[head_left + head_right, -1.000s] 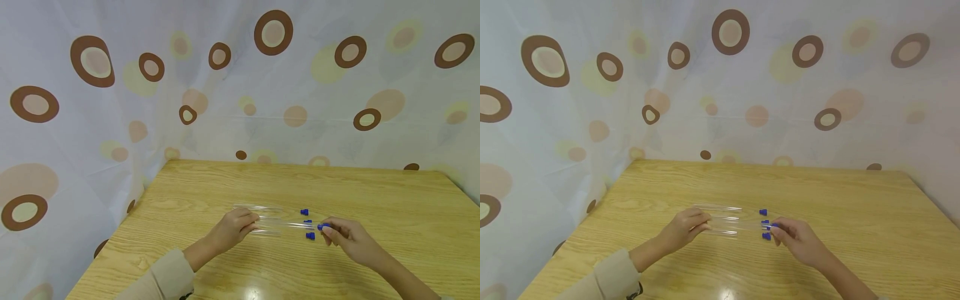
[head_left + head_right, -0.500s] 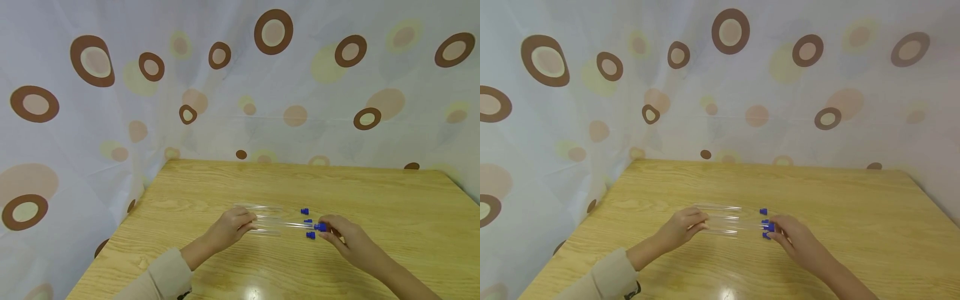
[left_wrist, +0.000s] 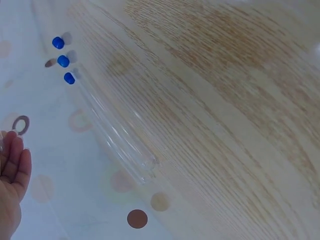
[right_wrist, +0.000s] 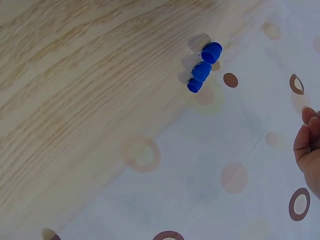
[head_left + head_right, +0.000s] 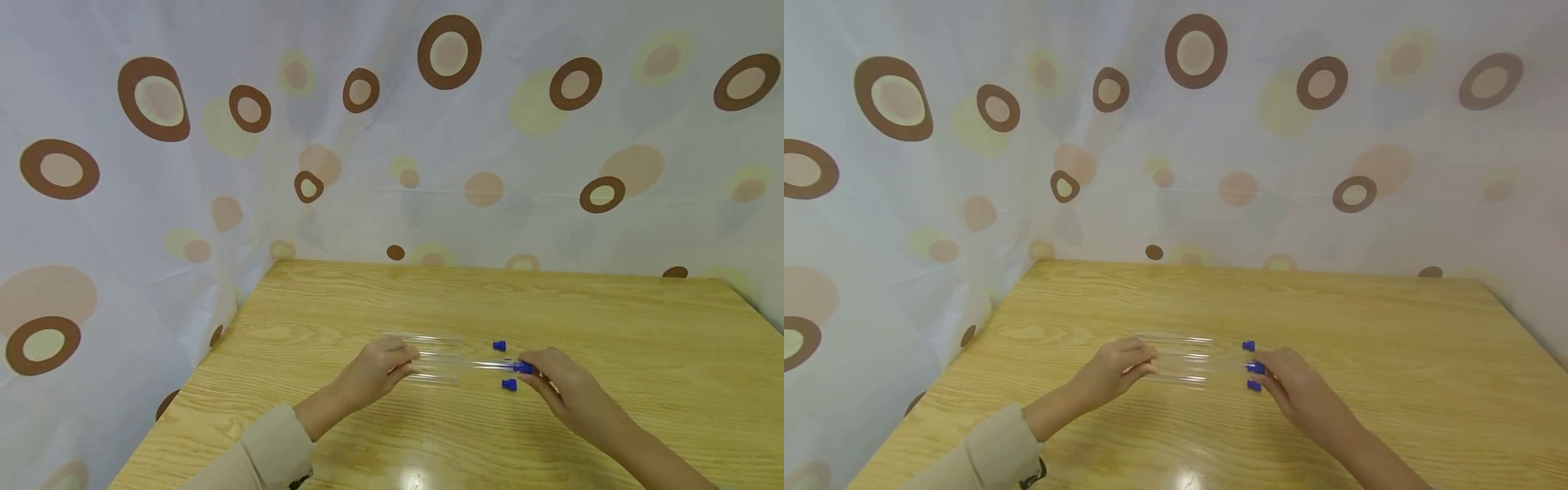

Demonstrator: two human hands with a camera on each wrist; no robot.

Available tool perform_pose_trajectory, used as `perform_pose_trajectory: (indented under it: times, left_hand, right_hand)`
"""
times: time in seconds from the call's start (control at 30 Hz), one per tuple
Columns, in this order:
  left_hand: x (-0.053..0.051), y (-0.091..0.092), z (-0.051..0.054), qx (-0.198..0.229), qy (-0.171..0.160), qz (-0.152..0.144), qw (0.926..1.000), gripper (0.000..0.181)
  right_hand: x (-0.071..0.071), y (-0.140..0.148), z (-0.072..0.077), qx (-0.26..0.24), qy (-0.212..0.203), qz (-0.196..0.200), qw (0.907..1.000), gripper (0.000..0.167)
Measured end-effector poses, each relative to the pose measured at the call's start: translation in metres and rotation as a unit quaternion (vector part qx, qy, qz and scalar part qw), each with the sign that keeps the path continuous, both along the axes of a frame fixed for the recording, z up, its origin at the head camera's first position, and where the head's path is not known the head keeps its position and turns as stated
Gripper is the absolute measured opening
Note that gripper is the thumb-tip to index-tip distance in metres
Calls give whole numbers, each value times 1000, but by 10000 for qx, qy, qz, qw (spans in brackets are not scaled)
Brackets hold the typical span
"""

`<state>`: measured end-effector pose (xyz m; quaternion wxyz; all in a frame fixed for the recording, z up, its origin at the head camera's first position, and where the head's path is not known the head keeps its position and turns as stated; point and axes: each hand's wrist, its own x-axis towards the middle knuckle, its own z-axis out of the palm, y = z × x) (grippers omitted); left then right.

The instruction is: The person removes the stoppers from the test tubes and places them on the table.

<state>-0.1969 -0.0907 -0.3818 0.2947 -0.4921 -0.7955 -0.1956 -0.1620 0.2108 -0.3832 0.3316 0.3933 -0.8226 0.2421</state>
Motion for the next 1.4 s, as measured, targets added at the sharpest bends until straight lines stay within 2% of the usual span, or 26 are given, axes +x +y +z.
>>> perform_pose_trajectory:
  times: [0.47, 0.6, 0.8, 0.97, 1.4]
  left_hand:
    - [0, 0, -2, 42, -15, -31, 10000, 15]
    - [1, 0, -2, 43, -47, -30, 10000, 14]
    - [1, 1, -1, 57, 8, 5, 10000, 14]
    - [2, 2, 2, 22, 88, 47, 9999, 14]
    - [0, 1, 2, 31, 86, -41, 9999, 15]
  right_hand:
    - [3, -1, -3, -156, -8, -15, 9999, 32]
    - [4, -1, -4, -244, -104, -57, 9996, 25]
    - [5, -1, -6, -579, -488, 79, 9971, 4]
    - [4, 1, -5, -744, -807, 240, 9937, 11]
    - [6, 8, -2, -385, -1368, 310, 9894, 14]
